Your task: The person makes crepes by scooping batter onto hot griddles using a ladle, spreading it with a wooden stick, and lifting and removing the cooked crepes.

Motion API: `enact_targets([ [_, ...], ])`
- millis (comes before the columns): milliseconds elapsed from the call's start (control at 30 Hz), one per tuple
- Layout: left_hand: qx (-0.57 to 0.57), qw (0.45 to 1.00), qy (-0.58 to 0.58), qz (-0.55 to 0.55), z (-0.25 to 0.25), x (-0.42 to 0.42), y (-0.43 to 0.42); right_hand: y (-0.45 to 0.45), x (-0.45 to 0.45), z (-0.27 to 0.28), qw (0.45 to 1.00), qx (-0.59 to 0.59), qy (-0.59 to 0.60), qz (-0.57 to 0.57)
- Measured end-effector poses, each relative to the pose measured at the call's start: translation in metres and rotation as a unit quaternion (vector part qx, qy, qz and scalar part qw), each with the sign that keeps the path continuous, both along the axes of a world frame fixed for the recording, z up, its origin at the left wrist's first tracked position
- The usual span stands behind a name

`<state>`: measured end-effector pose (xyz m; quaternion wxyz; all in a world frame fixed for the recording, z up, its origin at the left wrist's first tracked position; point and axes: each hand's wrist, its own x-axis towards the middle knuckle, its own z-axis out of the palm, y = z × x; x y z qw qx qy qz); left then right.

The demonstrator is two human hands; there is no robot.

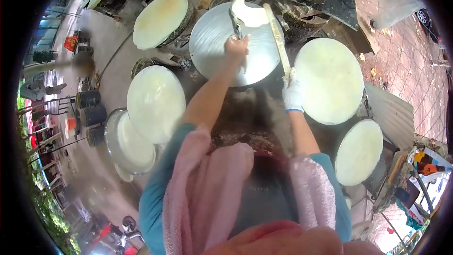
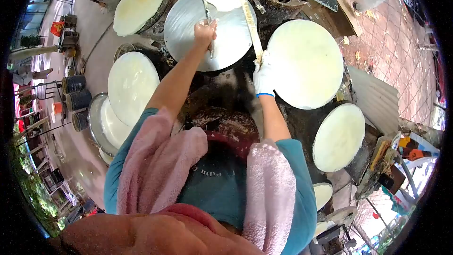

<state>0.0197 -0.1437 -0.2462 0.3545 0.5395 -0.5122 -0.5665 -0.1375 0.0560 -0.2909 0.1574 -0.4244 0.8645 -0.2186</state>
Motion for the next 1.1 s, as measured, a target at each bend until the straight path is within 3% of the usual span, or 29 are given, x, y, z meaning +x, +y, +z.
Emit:
enact_targets([
  [33,-0.045,0.998,-0.035,0.023,0.003,0.011,0.001,-0.001,0.001,0.003,0.999,-0.035,-0.031,-0.014],
  [100,-0.192,0.973,-0.109,0.073,0.007,0.032,-0.007,-0.013,0.017,0.025,0.99,0.003,-0.135,-0.044],
  [167,-0.375,0.899,-0.182,0.134,-0.001,0.059,-0.019,-0.035,0.043,0.054,0.976,0.035,-0.206,-0.066],
  [200,-0.384,0.897,-0.177,0.128,0.006,0.075,-0.022,-0.047,0.049,0.041,0.969,0.041,-0.239,-0.047],
  [300,-0.369,0.908,-0.167,0.103,0.031,0.135,-0.023,-0.066,0.062,0.091,0.982,0.066,-0.165,-0.058],
  [400,-0.343,0.912,-0.218,0.048,0.011,0.2,-0.012,-0.061,0.065,0.03,0.939,-0.136,-0.284,-0.138],
  [433,-0.381,0.882,-0.275,0.03,-0.02,0.221,-0.005,-0.063,0.075,0.046,0.977,0.001,-0.194,-0.09],
  [467,-0.438,0.837,-0.327,0.011,-0.028,0.231,0.003,-0.071,0.09,0.041,0.974,0.064,-0.199,-0.091],
  [500,-0.495,0.784,-0.375,0.0,-0.035,0.242,0.012,-0.081,0.1,0.016,0.956,0.031,-0.279,-0.089],
  [533,-0.568,0.71,-0.416,-0.01,-0.026,0.248,0.022,-0.095,0.117,0.026,0.931,-0.003,-0.356,-0.084],
  [600,-0.48,0.8,-0.359,0.003,-0.006,0.255,0.044,-0.106,0.113,0.074,0.967,0.101,-0.229,-0.043],
  [633,-0.295,0.924,-0.243,0.02,0.007,0.255,0.06,-0.105,0.1,0.085,0.975,0.112,-0.186,-0.036],
  [667,-0.205,0.962,-0.177,0.023,0.005,0.262,0.067,-0.1,0.084,0.091,0.981,0.124,-0.144,-0.029],
  [700,-0.113,0.986,-0.113,0.039,0.003,0.269,0.075,-0.088,0.073,0.082,0.957,-0.083,-0.277,-0.017],
  [733,-0.137,0.983,-0.114,0.047,-0.02,0.284,0.078,-0.085,0.061,0.071,0.951,-0.142,-0.272,-0.037],
  [800,-0.07,0.994,-0.07,0.051,-0.021,0.293,0.092,-0.077,0.048,0.038,0.956,-0.024,-0.279,-0.083],
  [833,0.018,0.999,-0.024,0.044,0.007,0.293,0.095,-0.079,0.055,0.028,0.952,0.03,-0.3,-0.048],
  [867,0.103,0.994,0.022,0.037,0.034,0.291,0.094,-0.094,0.086,0.077,0.926,0.114,-0.349,-0.089],
  [900,0.074,0.993,0.05,0.073,0.055,0.277,0.096,-0.096,0.088,0.059,0.922,0.092,-0.368,-0.072],
  [967,0.035,0.995,0.038,0.089,0.044,0.28,0.106,-0.097,0.073,0.017,0.908,0.076,-0.41,-0.025],
  [1000,0.015,0.995,0.031,0.096,0.042,0.282,0.111,-0.098,0.07,0.061,0.886,0.056,-0.459,0.025],
  [1067,-0.018,0.984,0.063,0.163,0.08,0.261,0.115,-0.094,0.009,0.023,0.942,-0.066,-0.313,0.1],
  [1100,-0.034,0.976,0.079,0.198,0.094,0.252,0.117,-0.098,-0.011,0.028,0.941,-0.065,-0.328,0.054],
])
